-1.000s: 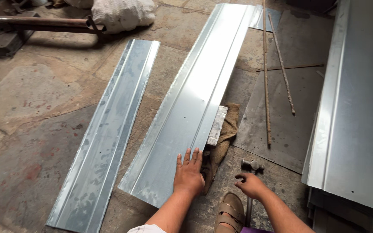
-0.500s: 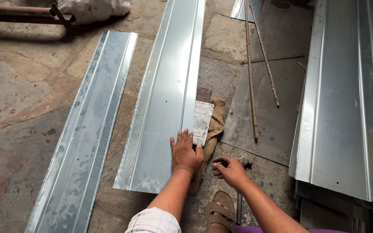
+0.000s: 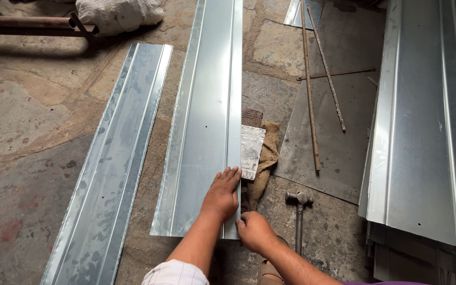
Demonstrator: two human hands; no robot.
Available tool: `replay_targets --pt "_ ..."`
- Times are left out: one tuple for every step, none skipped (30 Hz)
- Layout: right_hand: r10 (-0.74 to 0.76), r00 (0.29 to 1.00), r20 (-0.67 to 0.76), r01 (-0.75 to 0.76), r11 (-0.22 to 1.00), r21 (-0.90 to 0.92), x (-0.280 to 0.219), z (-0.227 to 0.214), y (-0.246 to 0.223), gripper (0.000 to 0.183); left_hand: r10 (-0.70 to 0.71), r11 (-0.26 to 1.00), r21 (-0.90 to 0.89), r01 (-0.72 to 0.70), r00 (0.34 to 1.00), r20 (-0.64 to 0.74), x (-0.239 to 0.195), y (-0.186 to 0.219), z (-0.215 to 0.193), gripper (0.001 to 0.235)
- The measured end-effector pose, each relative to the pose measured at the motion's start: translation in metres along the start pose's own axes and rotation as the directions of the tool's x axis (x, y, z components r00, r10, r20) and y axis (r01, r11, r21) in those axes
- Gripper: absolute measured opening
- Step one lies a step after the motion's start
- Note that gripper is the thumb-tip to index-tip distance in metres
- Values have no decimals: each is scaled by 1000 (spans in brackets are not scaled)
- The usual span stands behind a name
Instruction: The person uses a hammer to strike the edges of long metal panels on a stone floor, flattening and securing the seams.
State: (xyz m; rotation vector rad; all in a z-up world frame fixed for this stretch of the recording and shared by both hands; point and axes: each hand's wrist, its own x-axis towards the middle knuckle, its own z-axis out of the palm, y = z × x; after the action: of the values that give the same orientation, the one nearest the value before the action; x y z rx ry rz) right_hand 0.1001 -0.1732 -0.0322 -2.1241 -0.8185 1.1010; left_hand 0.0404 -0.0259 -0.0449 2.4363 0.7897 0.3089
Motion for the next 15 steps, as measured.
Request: replay_targets --pt "3 1000 0 -3 1000 3 0 -1 5 31 16 994 102 -23 997 70 -13 0 -5 61" --pt "-134 988 -79 129 989 -67 0 -3 9 28 16 994 103 -23 997 74 -27 4 -5 61" --pt "-271 950 -152 250 957 -145 0 -5 10 25 -75 978 201 61 995 64 -42 8 -5 62" --pt "-265 951 -158 244 960 -140 2 -8 9 25 -162 944 298 142 986 42 -53 11 -5 64" --pt "-147 984 -104 134 983 -122 1 -14 10 27 -163 945 294 141 985 54 -63 15 -3 64" --pt "-27 998 -49 21 994 -110 -1 -20 10 30 46 941 338 -32 998 -33 -71 17 -3 73" --pt "-20 999 -44 15 994 -113 -2 -26 8 30 250 900 394 -185 961 -119 -74 19 -5 83" --pt "51 999 12 -51 999 -2 -3 -34 5 30 245 903 389 -182 963 -116 -77 16 -13 83" --pt "110 991 76 -118 987 106 -3 -39 1 31 369 896 277 -346 929 -35 -84 11 -28 99" --pt "111 990 82 -119 987 104 -4 -44 -2 31 494 857 148 -493 869 28 -88 12 -39 114" --pt "141 983 118 -156 979 131 -2 -50 -6 28 498 855 149 -496 867 30 -83 17 -46 115" --pt "169 973 155 -193 969 156 -1 -54 -9 26 286 894 250 -372 903 322 -74 20 -51 110" --pt "178 972 154 -202 967 156 0 -57 -10 26 15 888 375 -266 832 554 -68 24 -51 110" --pt "154 982 108 -167 978 125 4 -59 -11 29 19 890 368 -270 828 561 -62 27 -50 110" --pt "124 990 66 -129 987 90 9 -61 -13 32 57 893 363 -266 867 494 -55 28 -50 109"
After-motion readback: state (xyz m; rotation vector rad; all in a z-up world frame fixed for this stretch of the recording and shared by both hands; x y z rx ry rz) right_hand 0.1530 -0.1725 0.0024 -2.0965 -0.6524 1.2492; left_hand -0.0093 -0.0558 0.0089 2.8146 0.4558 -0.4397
